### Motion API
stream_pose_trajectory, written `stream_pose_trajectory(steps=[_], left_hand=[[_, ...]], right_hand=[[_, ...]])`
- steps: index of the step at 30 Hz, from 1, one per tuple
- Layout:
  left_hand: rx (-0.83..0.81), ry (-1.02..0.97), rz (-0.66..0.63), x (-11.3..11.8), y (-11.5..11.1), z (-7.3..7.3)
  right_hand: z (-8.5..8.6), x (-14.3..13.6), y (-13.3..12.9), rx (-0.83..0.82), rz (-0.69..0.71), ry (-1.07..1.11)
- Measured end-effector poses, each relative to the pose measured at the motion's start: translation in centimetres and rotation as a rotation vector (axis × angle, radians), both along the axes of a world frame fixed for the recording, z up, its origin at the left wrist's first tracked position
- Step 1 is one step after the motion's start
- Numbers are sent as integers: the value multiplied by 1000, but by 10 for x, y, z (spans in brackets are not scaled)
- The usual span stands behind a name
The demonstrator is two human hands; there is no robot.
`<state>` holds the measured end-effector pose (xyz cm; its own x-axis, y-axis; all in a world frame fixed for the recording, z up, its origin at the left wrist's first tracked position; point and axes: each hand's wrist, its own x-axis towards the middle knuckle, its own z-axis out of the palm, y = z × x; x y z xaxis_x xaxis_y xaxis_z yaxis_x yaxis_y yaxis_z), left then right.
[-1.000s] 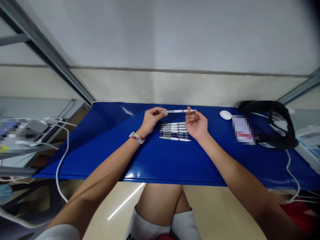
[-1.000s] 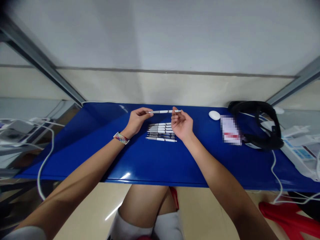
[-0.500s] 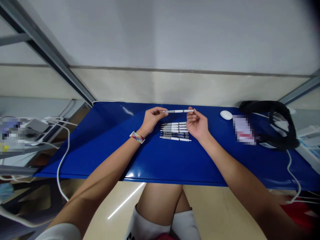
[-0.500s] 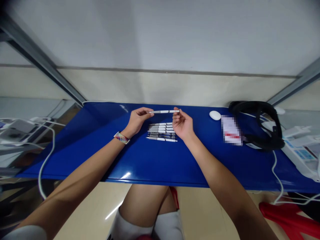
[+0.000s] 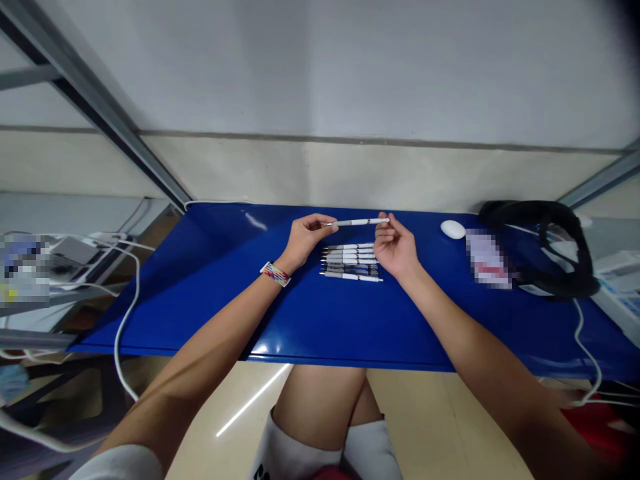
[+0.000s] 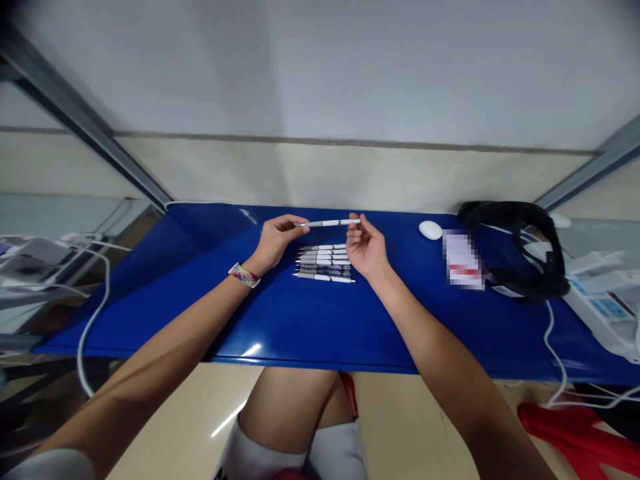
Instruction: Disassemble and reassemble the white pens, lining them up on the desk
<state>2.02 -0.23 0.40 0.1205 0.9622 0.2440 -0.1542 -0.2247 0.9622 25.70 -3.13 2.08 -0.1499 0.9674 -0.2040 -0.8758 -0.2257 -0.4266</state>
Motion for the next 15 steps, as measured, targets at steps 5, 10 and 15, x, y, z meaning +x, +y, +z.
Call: stream_pose_trajectory(steps=[5, 10, 15], left_hand=[[9, 22, 15, 0, 0, 0], [13, 18, 12, -1, 1, 0], [8, 16, 8, 0, 0, 0]], right_hand=[[-3, 2, 2, 69, -4, -173], [-6, 2, 4, 63, -27, -199], [-12, 6, 7, 151, -44, -482]])
